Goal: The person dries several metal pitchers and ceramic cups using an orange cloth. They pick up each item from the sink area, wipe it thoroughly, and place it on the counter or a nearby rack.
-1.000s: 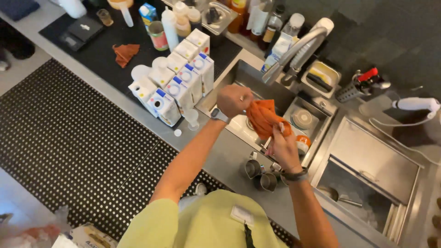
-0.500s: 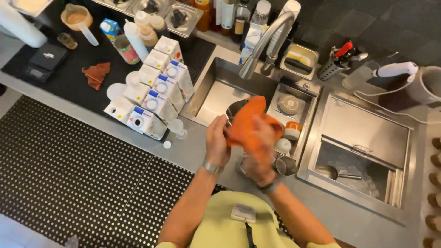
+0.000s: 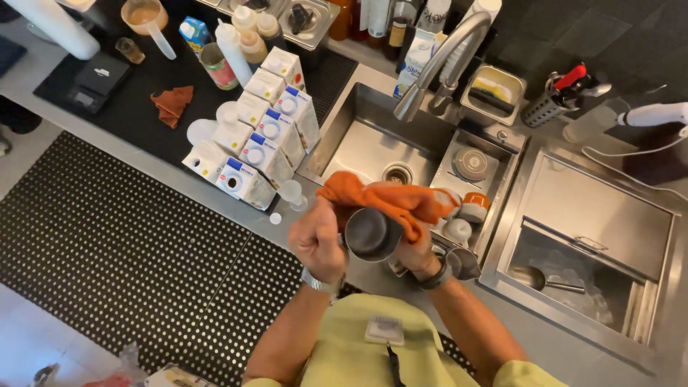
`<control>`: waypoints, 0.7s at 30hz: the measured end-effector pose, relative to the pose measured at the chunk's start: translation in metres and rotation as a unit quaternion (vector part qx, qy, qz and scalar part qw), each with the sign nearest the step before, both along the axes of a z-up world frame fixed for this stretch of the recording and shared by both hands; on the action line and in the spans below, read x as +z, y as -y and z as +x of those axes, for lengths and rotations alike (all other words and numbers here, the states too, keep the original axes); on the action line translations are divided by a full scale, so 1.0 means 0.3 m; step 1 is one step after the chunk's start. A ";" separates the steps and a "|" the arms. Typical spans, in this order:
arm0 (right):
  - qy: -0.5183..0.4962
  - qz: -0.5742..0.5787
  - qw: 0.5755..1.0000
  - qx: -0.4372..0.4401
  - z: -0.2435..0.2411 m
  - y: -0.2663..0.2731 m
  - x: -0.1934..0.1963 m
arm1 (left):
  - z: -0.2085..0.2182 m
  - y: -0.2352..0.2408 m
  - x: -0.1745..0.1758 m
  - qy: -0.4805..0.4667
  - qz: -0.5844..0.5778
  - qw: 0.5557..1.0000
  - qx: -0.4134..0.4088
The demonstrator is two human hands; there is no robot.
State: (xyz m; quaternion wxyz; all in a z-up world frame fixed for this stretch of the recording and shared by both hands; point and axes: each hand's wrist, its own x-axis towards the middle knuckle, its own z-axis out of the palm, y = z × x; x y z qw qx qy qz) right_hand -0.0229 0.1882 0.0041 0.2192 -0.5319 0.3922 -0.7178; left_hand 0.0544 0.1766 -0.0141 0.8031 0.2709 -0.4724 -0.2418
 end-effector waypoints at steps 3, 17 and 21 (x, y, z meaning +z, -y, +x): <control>0.172 0.159 0.970 0.066 0.026 -0.003 -0.047 | 0.091 0.072 -0.030 0.133 0.092 0.985 0.068; -0.099 0.556 0.796 0.219 -0.442 -0.394 -0.495 | 0.133 0.019 -0.496 0.201 0.421 0.762 -0.448; -0.177 0.546 0.814 0.087 -0.603 -0.479 -0.476 | 0.066 0.135 -0.735 0.266 0.394 0.744 -0.469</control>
